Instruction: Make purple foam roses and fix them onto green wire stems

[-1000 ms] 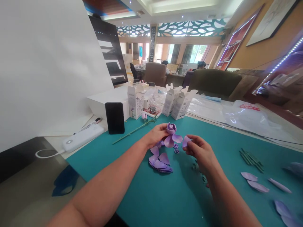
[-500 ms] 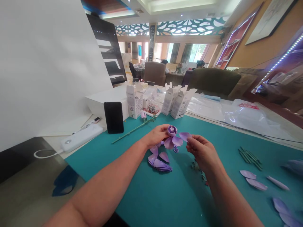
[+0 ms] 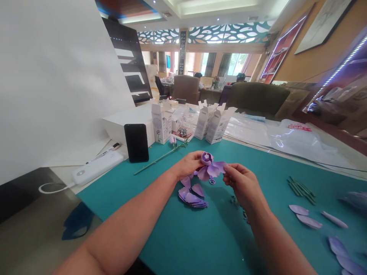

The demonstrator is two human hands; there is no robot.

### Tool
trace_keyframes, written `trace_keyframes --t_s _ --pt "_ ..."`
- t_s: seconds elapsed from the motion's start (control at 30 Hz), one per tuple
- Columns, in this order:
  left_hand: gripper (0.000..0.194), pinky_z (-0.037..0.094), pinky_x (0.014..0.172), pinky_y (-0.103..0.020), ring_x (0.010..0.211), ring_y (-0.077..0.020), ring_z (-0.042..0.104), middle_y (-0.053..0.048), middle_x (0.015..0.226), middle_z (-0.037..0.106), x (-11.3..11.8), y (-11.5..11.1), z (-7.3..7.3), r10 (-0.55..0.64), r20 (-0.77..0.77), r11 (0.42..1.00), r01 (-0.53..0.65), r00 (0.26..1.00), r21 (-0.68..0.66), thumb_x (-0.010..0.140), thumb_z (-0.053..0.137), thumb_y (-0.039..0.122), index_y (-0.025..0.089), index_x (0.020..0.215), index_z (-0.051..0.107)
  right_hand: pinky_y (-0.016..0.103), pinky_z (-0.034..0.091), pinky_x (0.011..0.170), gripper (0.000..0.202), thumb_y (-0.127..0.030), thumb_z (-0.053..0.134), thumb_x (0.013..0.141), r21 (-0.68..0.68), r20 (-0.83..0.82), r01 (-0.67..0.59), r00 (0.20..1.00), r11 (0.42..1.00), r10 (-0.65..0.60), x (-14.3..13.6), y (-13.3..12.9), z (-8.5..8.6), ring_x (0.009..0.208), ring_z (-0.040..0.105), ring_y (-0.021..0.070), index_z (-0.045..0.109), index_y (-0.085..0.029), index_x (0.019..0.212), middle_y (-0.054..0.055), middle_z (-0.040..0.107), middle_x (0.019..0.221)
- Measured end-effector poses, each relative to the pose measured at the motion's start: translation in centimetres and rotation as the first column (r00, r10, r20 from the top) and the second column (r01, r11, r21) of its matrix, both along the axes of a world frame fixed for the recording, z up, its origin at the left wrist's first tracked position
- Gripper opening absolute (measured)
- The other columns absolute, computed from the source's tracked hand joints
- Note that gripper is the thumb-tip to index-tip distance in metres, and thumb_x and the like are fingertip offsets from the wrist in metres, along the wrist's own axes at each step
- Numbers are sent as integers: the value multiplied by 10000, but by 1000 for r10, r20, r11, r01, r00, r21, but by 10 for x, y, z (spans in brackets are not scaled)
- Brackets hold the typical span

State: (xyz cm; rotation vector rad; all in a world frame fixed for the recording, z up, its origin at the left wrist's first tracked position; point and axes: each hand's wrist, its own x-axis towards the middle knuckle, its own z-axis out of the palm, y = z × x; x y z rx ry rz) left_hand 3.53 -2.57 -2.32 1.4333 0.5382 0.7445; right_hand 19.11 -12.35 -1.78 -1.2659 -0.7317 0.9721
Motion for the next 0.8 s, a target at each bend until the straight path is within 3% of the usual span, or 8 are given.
trace_keyframes --t_s 0.8 --pt "385 351 630 -226 692 -106 506 -18 808 611 2 -4 1 12 -9 998 -13 1000 -58 619 748 332 128 932 654 218 396 425 377 -416 831 459 -20 -1 10 1000 1000 -10 -2 0 0 435 507 93 617 -156 629 -16 576 494"
